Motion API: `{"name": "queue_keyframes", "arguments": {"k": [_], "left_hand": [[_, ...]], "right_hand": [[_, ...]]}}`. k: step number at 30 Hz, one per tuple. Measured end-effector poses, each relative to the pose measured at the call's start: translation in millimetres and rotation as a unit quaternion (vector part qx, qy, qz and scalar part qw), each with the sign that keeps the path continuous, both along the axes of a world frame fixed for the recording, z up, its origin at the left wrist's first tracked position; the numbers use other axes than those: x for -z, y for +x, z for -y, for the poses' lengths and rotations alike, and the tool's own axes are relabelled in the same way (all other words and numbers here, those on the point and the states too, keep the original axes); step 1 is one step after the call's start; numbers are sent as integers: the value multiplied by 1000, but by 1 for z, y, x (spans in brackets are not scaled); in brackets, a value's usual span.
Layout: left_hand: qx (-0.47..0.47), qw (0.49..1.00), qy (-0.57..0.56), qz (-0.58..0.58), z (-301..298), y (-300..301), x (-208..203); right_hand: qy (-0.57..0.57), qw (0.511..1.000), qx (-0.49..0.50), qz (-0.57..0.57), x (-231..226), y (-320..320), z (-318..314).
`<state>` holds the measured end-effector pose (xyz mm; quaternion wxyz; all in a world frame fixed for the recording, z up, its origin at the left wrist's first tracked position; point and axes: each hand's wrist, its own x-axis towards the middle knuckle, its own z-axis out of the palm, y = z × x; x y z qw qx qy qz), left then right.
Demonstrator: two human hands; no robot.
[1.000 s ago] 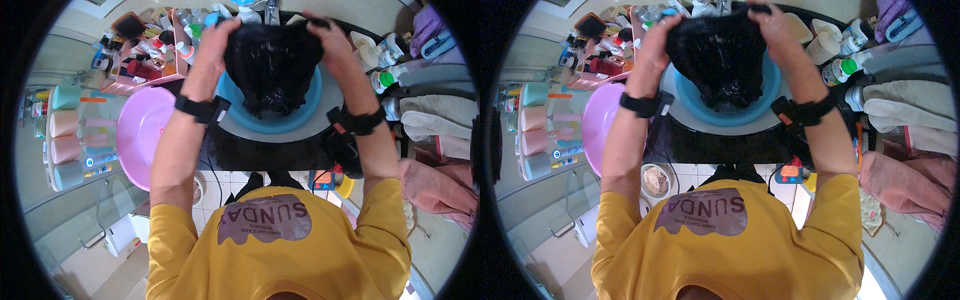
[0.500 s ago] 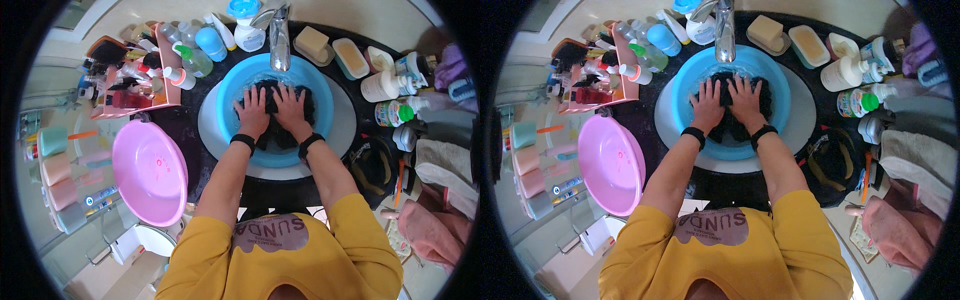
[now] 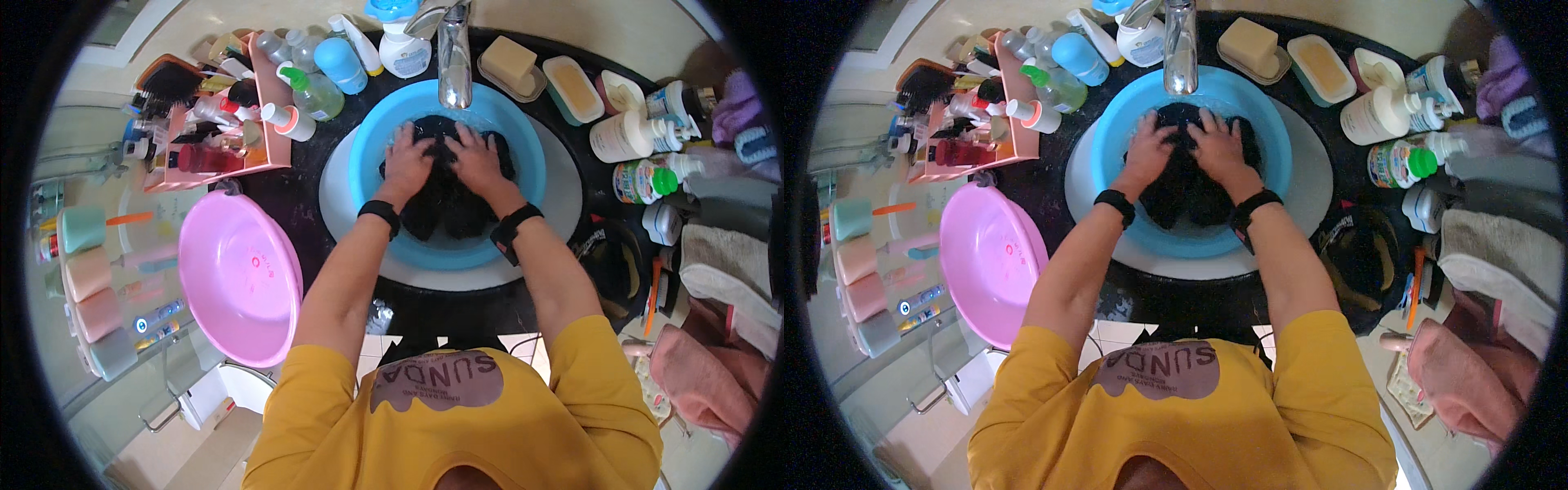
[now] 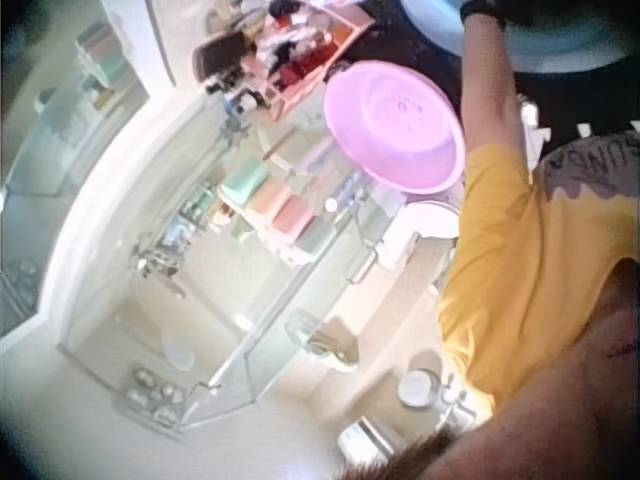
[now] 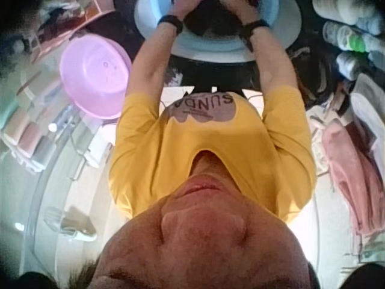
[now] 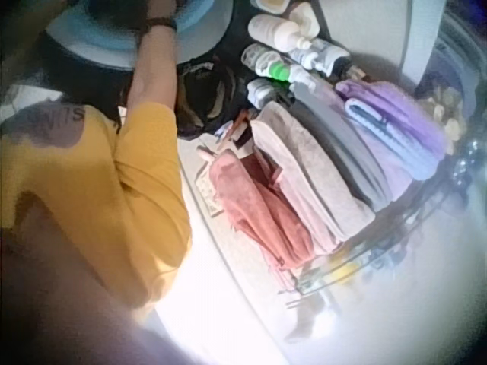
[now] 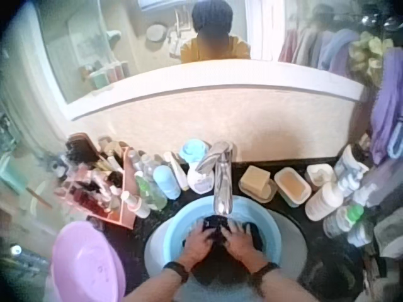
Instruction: The person hand washes several pieces of clothing in a bathroom sink. They scrub and rinse a black garment, then a red garment, and finally another black garment, transferring each to a pink basin after washing.
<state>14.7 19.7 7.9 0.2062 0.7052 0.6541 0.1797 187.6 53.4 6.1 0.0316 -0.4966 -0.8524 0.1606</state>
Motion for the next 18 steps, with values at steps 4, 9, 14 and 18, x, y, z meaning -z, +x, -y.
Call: {"name": "queue_keyframes", "arguments": {"k": [4, 9, 14, 18], "left_hand": [[-63, 945, -24, 319, 6, -23, -49], [-5, 951, -39, 306, 13, -49, -146], [127, 988, 38, 74, 16, -55, -224], [-1, 982, 71, 173, 16, -44, -307]], "right_hand": [[-140, 905, 127, -380, -43, 26, -3], [-134, 809, 240, -519, -128, 58, 2], [100, 897, 65, -425, -235, 76, 3], [15, 863, 87, -498, -340, 80, 9]]}}
